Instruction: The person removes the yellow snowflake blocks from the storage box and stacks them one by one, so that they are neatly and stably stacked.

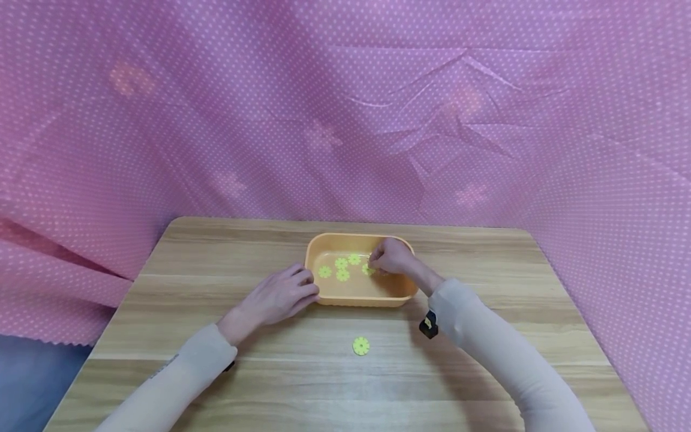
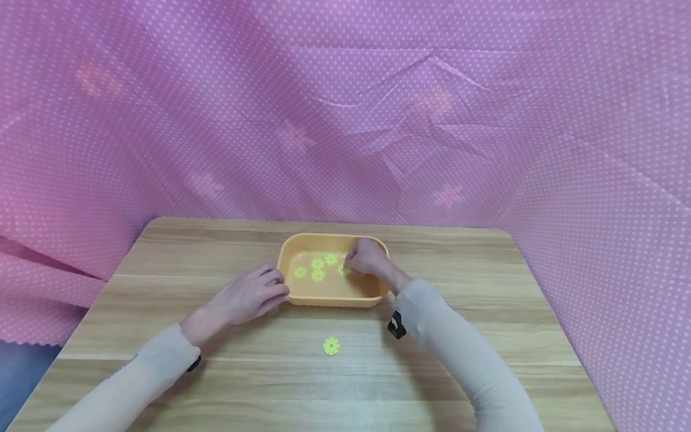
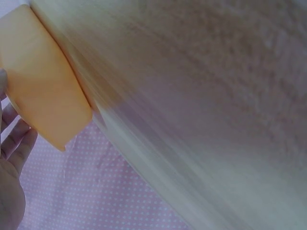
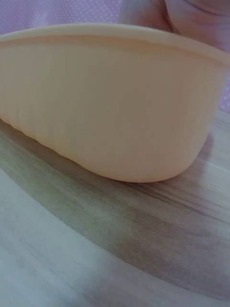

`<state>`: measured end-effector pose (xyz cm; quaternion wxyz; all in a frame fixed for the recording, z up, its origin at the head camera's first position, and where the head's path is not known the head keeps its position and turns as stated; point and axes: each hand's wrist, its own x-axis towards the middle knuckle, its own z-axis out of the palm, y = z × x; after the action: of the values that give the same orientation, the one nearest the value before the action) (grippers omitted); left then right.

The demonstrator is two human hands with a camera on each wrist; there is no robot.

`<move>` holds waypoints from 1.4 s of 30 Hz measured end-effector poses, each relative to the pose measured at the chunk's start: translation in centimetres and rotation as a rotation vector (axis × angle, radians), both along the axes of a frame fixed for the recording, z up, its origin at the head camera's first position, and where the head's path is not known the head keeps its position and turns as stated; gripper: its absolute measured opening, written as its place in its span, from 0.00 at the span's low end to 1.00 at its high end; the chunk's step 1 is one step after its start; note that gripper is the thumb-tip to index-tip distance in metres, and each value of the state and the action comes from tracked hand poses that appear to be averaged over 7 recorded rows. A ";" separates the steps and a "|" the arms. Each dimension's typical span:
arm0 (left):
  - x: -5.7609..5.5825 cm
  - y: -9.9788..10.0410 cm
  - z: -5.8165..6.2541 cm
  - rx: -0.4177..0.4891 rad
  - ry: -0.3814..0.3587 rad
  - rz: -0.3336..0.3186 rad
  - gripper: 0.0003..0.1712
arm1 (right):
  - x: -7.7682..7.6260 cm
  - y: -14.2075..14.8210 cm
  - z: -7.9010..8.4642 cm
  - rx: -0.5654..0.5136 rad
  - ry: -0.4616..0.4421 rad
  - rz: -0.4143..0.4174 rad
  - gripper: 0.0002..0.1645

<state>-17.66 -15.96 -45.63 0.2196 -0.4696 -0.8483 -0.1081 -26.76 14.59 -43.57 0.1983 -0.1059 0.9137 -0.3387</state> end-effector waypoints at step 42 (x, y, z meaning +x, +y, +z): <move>1.6 0.8 0.1 -0.022 -0.032 0.046 0.03 | 0.4 0.2 -1.3 0.044 0.036 0.112 0.14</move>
<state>-16.05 -15.17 -45.56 0.2031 -0.4505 -0.8634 -0.1012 -26.38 14.75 -44.82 0.2027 -0.1587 0.9170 -0.3047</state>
